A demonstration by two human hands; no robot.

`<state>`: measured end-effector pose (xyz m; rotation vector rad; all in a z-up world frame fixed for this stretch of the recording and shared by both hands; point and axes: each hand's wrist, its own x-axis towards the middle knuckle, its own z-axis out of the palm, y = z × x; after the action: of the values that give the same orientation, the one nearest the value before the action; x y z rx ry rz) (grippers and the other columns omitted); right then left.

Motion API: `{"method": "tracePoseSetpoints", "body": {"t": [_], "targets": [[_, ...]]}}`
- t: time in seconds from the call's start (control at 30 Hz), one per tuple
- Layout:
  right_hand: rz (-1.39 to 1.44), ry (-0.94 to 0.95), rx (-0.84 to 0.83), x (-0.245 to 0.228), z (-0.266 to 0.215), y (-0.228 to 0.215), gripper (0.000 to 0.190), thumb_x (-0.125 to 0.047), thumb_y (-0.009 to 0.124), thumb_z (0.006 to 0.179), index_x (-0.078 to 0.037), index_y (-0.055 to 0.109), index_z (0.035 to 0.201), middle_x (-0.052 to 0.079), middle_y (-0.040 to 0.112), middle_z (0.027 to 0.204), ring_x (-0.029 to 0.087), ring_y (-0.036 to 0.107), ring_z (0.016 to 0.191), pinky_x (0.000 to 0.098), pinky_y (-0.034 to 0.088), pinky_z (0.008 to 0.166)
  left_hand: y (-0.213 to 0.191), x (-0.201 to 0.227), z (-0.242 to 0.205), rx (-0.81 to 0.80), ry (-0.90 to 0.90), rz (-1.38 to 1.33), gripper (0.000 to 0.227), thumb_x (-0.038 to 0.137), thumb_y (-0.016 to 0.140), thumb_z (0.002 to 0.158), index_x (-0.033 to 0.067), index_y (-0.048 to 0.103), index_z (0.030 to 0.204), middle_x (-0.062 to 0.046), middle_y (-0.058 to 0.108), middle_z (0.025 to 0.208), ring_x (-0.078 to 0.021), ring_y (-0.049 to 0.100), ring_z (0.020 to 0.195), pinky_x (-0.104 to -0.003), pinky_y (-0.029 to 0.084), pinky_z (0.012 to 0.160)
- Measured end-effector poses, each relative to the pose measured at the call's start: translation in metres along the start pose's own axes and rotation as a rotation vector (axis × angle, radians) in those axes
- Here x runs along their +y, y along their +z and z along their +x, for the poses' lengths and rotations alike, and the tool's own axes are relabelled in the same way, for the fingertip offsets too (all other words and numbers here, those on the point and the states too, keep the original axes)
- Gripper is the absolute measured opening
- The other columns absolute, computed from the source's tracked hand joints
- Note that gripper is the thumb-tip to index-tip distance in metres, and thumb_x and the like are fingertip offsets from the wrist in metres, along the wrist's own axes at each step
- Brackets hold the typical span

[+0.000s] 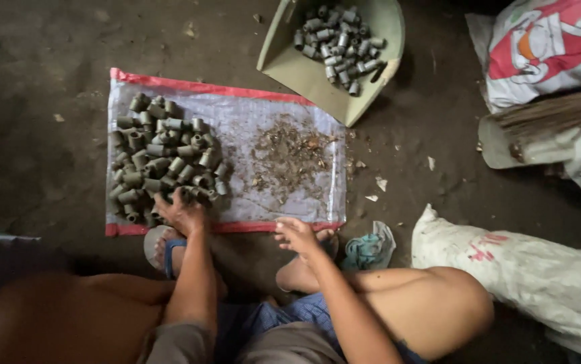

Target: The person sits on the floor and sorts small, cylindrical ceramic parts spread on a plastic sheet. They pick up the parts, wipe them with a cloth, and transfer them into a plastic bag and a cardboard box.

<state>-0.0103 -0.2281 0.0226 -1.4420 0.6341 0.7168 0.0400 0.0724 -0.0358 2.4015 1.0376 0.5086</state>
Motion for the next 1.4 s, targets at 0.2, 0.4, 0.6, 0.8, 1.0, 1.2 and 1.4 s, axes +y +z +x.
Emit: {"method": "tracePoseSetpoints", "body": {"t": [0.2, 0.4, 0.6, 0.8, 1.0, 1.2, 1.4], "targets": [[0.135, 0.104, 0.058, 0.0, 0.005, 0.006, 0.038, -0.028, 0.073, 0.096, -0.014, 0.061, 0.128, 0.01, 0.075, 0.108, 0.02, 0.076, 0.089, 0.0337, 0.066, 0.071, 0.02, -0.007, 0.0, 0.193, -0.075, -0.153, 0.055, 0.01, 0.087, 0.066, 0.014, 0.069, 0.117, -0.019, 0.056, 0.13, -0.044, 0.063, 0.112, -0.055, 0.052, 0.095], [0.393, 0.141, -0.027, -0.044, -0.011, 0.032, 0.038, -0.046, 0.073, 0.093, -0.019, 0.063, 0.117, 0.01, 0.076, 0.106, 0.024, 0.076, 0.095, 0.0429, 0.065, 0.081, -0.019, 0.085, -0.03, 0.085, -0.014, -0.623, 0.037, 0.003, 0.085, 0.066, 0.0054, 0.077, 0.102, -0.021, 0.07, 0.089, -0.0408, 0.069, 0.088, -0.045, 0.053, 0.081], [0.497, -0.014, 0.097, -0.011, 0.051, 0.006, 0.043, -0.04, 0.077, 0.095, -0.018, 0.062, 0.128, 0.015, 0.069, 0.126, 0.035, 0.067, 0.117, 0.0543, 0.057, 0.096, -0.049, 0.13, -0.088, -1.177, 0.354, -0.481, 0.094, 0.032, 0.09, 0.061, 0.0302, 0.053, 0.148, -0.003, 0.08, 0.103, -0.0214, 0.077, 0.098, -0.039, 0.06, 0.087], [0.544, 0.214, 0.134, 0.003, 0.035, -0.008, 0.022, -0.03, 0.077, 0.093, -0.01, 0.067, 0.092, 0.006, 0.07, 0.085, 0.017, 0.07, 0.071, 0.0274, 0.058, 0.06, -0.037, 0.055, -0.058, -0.477, 0.13, -0.203, 0.032, 0.018, 0.077, 0.085, 0.017, 0.072, 0.117, -0.015, 0.066, 0.12, -0.0388, 0.064, 0.113, -0.05, 0.056, 0.092], [0.756, 0.254, -0.038, -0.031, -0.004, 0.003, 0.052, -0.063, 0.066, 0.092, -0.012, 0.072, 0.094, 0.016, 0.075, 0.088, 0.031, 0.075, 0.078, 0.0462, 0.064, 0.07, -0.001, -0.004, -0.055, -0.446, 0.096, 0.241, 0.021, 0.019, 0.074, 0.079, 0.021, 0.069, 0.1, -0.005, 0.057, 0.11, -0.033, 0.065, 0.096, -0.044, 0.061, 0.073], [0.877, 0.266, -0.142, -0.052, -0.015, 0.005, 0.068, -0.07, 0.059, 0.09, -0.007, 0.074, 0.109, 0.025, 0.074, 0.101, 0.042, 0.074, 0.087, 0.057, 0.063, 0.077, 0.016, -0.002, -0.059, -0.442, 0.143, 0.251, 0.023, 0.014, 0.074, 0.08, 0.0168, 0.065, 0.1, -0.006, 0.057, 0.108, -0.0322, 0.061, 0.101, -0.042, 0.062, 0.076], [0.753, 0.164, -0.066, -0.063, 0.042, 0.008, 0.065, -0.066, 0.074, 0.083, -0.007, 0.069, 0.108, 0.02, 0.074, 0.1, 0.038, 0.074, 0.088, 0.0546, 0.063, 0.076, -0.029, 0.114, -0.062, -0.921, -0.14, -0.767, 0.062, -0.003, 0.086, 0.065, 0.0148, 0.073, 0.123, -0.019, 0.076, 0.095, -0.0342, 0.075, 0.086, -0.043, 0.062, 0.077]]}}
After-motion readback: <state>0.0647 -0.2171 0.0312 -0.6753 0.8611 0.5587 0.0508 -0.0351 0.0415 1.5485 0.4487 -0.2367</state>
